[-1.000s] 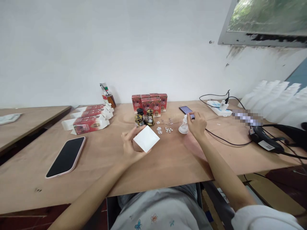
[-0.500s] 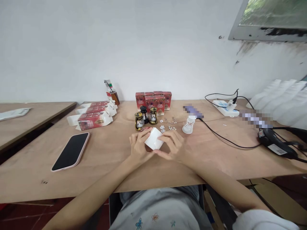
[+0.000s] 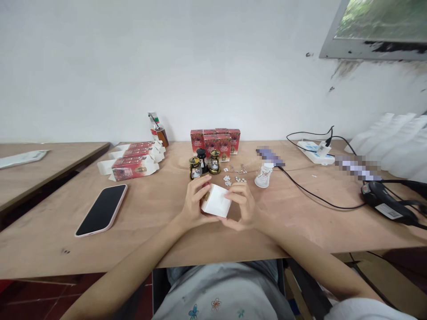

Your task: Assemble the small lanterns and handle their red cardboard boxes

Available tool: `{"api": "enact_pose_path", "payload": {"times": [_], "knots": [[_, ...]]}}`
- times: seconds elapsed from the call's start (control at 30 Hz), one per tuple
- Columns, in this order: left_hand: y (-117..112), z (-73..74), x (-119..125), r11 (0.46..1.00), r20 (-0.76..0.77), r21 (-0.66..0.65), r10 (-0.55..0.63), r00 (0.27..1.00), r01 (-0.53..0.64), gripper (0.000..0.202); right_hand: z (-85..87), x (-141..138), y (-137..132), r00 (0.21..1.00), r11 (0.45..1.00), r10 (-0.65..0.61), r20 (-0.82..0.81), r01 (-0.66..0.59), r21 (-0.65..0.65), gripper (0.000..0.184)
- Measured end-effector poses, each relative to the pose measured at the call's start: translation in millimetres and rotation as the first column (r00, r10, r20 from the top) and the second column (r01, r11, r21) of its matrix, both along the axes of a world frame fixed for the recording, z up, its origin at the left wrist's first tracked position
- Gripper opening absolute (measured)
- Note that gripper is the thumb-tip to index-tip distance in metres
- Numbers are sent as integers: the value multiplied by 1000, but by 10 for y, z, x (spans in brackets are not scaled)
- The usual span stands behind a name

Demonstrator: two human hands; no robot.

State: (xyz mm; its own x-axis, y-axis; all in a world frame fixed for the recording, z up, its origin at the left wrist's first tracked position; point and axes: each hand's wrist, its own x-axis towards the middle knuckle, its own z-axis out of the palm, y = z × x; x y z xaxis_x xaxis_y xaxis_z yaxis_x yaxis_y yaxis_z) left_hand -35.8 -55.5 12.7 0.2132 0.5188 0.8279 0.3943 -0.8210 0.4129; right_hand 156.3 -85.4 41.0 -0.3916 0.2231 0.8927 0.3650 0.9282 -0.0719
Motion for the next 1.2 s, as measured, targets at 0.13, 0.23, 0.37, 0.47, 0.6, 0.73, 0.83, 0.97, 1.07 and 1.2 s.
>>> {"api": "enact_pose_path", "payload": {"times": [0.13, 0.23, 0.37, 0.47, 0.6, 0.73, 0.83, 0.97, 1.07, 1.2], "knots": [[-22, 166, -33, 996, -299, 83, 4, 954, 22, 84, 14, 67, 38, 998, 977, 18, 52, -7, -215, 70], [-35, 186, -22, 993, -355, 119, 66, 932, -25, 80, -15, 106, 87, 997, 962, 45, 63, -26, -272, 67], [-54, 163, 26, 989, -401, 137, 100, 911, -48, 69, -27, 142, 131, 998, 962, 36, 43, -23, -274, 56], [-48, 152, 41, 983, -441, 168, 147, 885, -79, 66, -28, 153, 148, 999, 961, 13, 32, -4, -277, 53], [-14, 148, 18, 980, -461, 185, 156, 873, -78, 65, -40, 167, 178, 998, 957, 64, 6, -60, -284, 45], [19, 152, -29, 978, -441, 165, 188, 877, -127, 66, -34, 197, 213, 999, 973, 21, 49, -9, -229, 24], [41, 161, -60, 963, -422, 189, 258, 869, -194, 67, -44, 211, 235, 988, 990, -82, 131, 96, -106, 15], [63, 166, -81, 945, -388, 236, 305, 869, -226, 68, -82, 199, 238, 971, 978, -174, 164, 191, -90, 23], [74, 156, -83, 956, -374, 199, 277, 885, -215, 68, -97, 182, 213, 974, 968, -168, 151, 193, -164, 23], [79, 151, -80, 953, -340, 209, 280, 898, -218, 68, -99, 166, 179, 969, 957, -202, 141, 226, -183, 21]]}}
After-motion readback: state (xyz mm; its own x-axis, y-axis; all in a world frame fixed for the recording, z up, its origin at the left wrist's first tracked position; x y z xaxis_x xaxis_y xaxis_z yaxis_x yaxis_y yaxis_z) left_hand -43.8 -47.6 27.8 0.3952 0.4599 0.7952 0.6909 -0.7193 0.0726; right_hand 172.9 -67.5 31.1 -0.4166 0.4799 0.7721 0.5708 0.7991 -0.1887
